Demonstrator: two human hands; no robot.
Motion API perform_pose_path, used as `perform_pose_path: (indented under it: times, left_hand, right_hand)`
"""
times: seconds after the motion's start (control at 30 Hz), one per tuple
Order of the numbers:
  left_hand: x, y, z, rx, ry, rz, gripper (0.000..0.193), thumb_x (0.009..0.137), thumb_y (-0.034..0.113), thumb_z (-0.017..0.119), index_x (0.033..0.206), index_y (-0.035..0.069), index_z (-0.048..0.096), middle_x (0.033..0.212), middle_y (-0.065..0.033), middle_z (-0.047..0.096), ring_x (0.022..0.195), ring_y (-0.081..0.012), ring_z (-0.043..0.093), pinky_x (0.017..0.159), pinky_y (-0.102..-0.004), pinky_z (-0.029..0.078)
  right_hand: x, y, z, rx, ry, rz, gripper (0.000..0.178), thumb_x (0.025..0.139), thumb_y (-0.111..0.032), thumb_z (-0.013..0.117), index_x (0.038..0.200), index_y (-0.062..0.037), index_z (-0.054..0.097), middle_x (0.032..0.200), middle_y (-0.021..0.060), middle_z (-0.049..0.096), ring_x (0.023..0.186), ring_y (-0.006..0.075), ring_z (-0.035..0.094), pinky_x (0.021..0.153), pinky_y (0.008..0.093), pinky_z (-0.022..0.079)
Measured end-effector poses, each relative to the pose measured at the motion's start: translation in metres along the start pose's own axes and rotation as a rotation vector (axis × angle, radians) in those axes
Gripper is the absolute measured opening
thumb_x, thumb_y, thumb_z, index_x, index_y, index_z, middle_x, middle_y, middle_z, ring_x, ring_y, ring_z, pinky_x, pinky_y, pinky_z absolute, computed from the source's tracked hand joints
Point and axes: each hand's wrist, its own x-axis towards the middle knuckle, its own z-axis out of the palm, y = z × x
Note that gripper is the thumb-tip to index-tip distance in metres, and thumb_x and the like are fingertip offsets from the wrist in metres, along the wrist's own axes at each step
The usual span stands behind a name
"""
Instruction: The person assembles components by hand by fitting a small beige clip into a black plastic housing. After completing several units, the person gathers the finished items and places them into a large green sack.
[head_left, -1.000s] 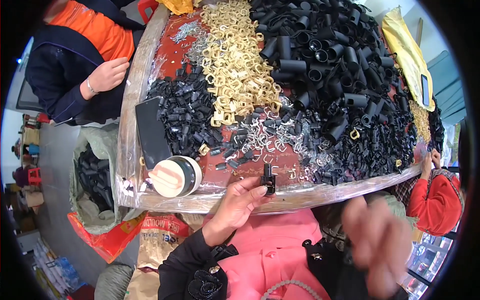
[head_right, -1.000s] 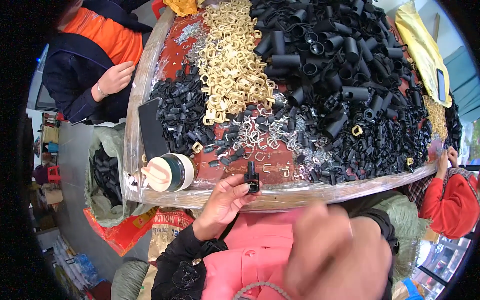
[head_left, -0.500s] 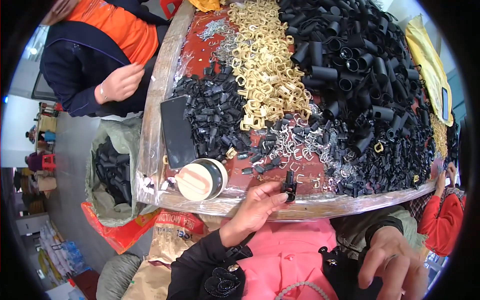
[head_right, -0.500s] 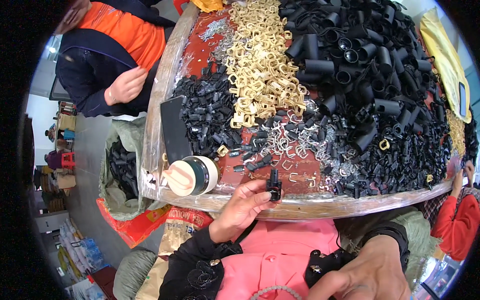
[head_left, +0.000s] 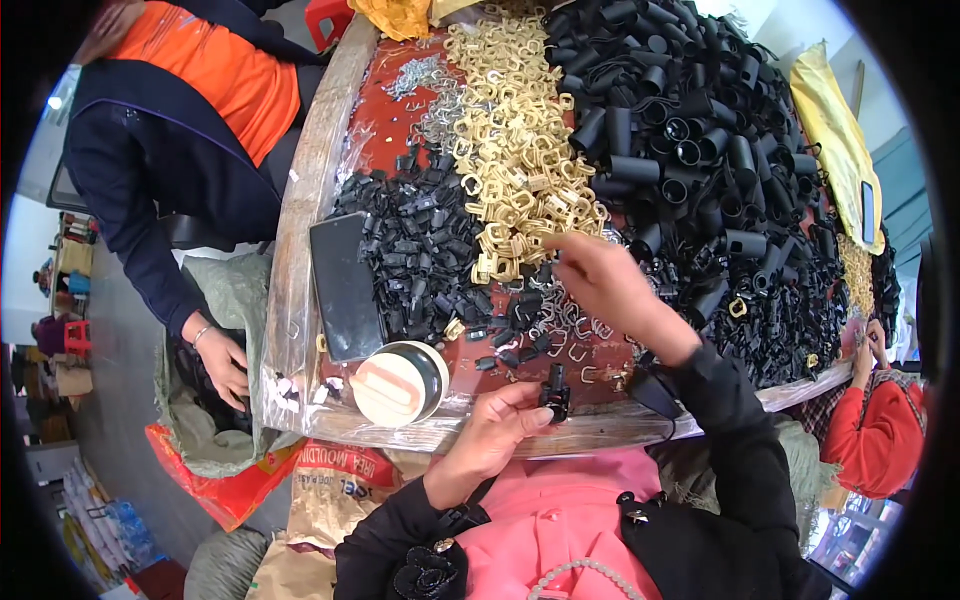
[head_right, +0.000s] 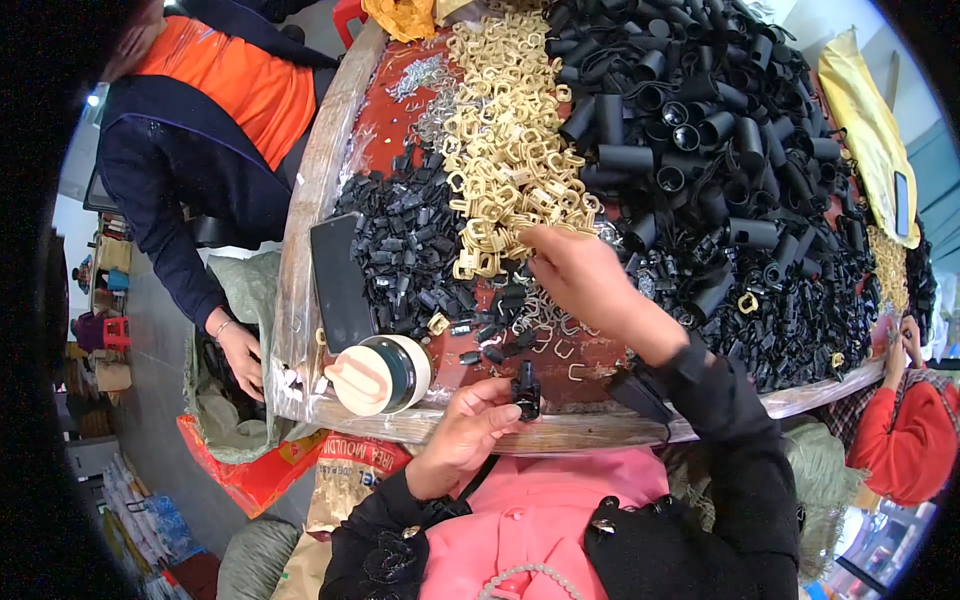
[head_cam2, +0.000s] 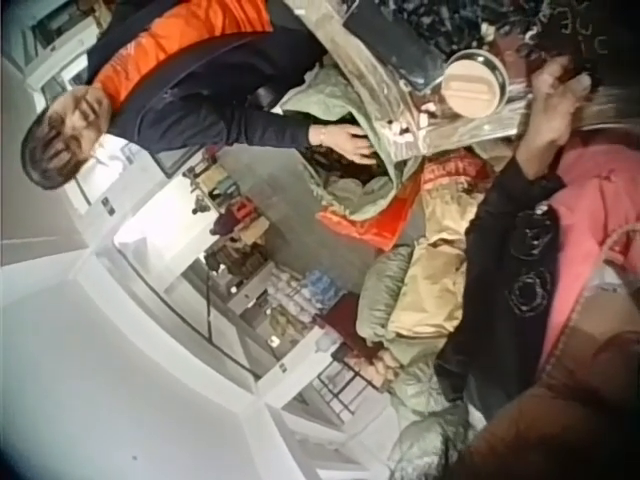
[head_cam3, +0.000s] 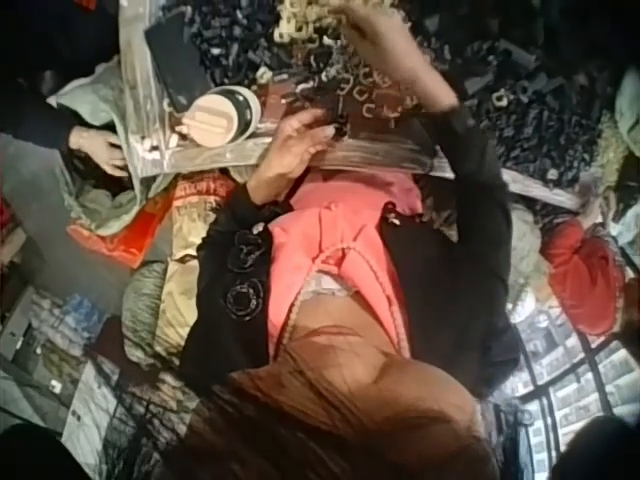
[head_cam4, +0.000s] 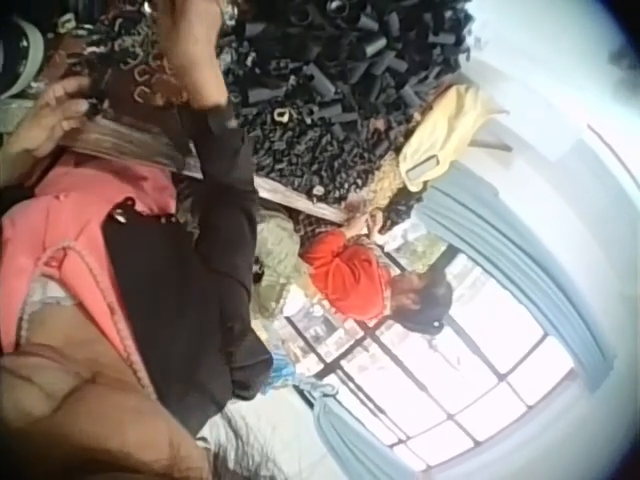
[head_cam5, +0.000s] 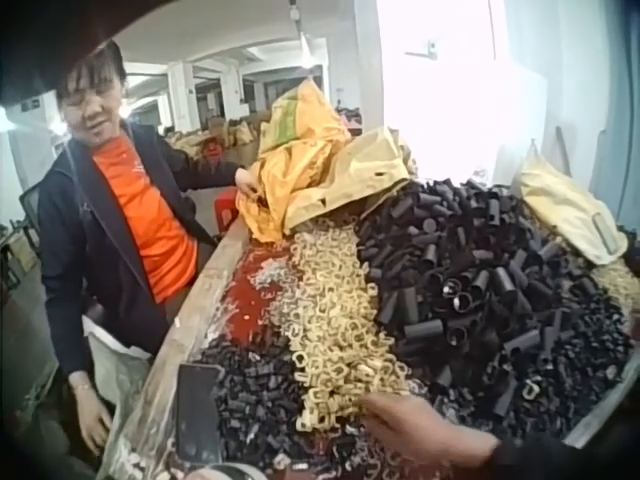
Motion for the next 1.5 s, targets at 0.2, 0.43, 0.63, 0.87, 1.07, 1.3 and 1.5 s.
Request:
perform_pose_path:
  times: [0.2, 0.43, 0.63, 0.87, 1.07, 1.3, 1.5]
  left_hand:
    - [-0.003, -0.005, -0.002, -0.034, 0.014, 0.052, 0.03, 0.08, 0.006, 0.057, 0.108, -0.003, 0.051, 0.099, -0.0122, 0.059, 0.085, -0.0196, 0.059, 0.074, -0.0282, 0.049]
    - [-0.001, -0.01, 0.002, -0.099, 0.025, 0.074, 0.027, 0.08, 0.007, 0.057, 0.105, -0.002, 0.052, 0.098, -0.0132, 0.059, 0.083, -0.0205, 0.06, 0.072, -0.0272, 0.05]
    - [0.006, -0.008, 0.013, -0.103, 0.034, 0.056, 0.023, 0.081, 0.006, 0.057, 0.103, -0.001, 0.052, 0.095, -0.0097, 0.059, 0.082, -0.0187, 0.06, 0.07, -0.0255, 0.049]
    - [0.011, -0.007, 0.016, -0.113, 0.073, 0.051, 0.023, 0.081, 0.006, 0.057, 0.103, 0.0, 0.052, 0.094, -0.0077, 0.059, 0.082, -0.0182, 0.06, 0.069, -0.0249, 0.049]
    - [0.011, -0.009, 0.014, -0.085, 0.041, 0.053, 0.024, 0.082, 0.006, 0.055, 0.105, -0.002, 0.051, 0.097, -0.0128, 0.059, 0.085, -0.0219, 0.06, 0.073, -0.027, 0.051]
    - [0.007, -0.01, 0.015, -0.121, -0.005, 0.011, 0.028, 0.082, 0.008, 0.057, 0.107, -0.001, 0.051, 0.097, -0.0096, 0.059, 0.084, -0.0188, 0.06, 0.074, -0.0271, 0.05]
    - [0.005, -0.012, 0.011, -0.153, -0.053, 0.01, 0.029, 0.082, 0.01, 0.058, 0.108, -0.001, 0.051, 0.098, -0.0086, 0.059, 0.085, -0.0167, 0.059, 0.075, -0.0272, 0.049]
  right_hand:
    - [-0.005, 0.012, 0.029, -0.236, -0.065, -0.002, 0.016, 0.074, -0.001, 0.051, 0.09, -0.0028, 0.048, 0.069, 0.0098, 0.052, 0.059, 0.0242, 0.053, 0.055, 0.0301, 0.043]
    - [-0.051, 0.006, 0.008, 0.628, -0.031, 0.371, 0.008, 0.078, -0.005, 0.052, 0.083, -0.0055, 0.045, 0.067, 0.0026, 0.049, 0.06, 0.0118, 0.05, 0.055, 0.0235, 0.041]
    - [-0.083, 0.002, 0.012, 1.218, -0.036, 0.599, 0.004, 0.084, -0.009, 0.048, 0.085, -0.0069, 0.045, 0.073, 0.003, 0.051, 0.061, 0.0071, 0.048, 0.058, 0.0207, 0.041]
    - [-0.084, -0.015, -0.013, 1.253, -0.144, 0.743, 0.013, 0.089, -0.017, 0.044, 0.086, -0.0055, 0.047, 0.078, 0.0036, 0.054, 0.066, 0.0099, 0.05, 0.063, 0.0208, 0.04]
    - [-0.1, -0.016, -0.014, 0.912, -0.182, 0.327, 0.018, 0.089, -0.019, 0.045, 0.087, -0.0033, 0.052, 0.093, 0.0064, 0.053, 0.082, 0.0136, 0.049, 0.075, 0.0243, 0.039]
    - [-0.095, -0.03, -0.018, 0.662, -0.247, 0.101, 0.021, 0.084, -0.021, 0.054, 0.078, -0.0008, 0.056, 0.11, 0.0113, 0.045, 0.098, 0.0181, 0.044, 0.085, 0.0313, 0.034]
    - [-0.093, -0.028, -0.017, 0.577, -0.267, 0.027, 0.017, 0.082, -0.018, 0.057, 0.078, -0.0008, 0.057, 0.108, 0.0116, 0.046, 0.1, 0.0197, 0.043, 0.085, 0.0314, 0.034]
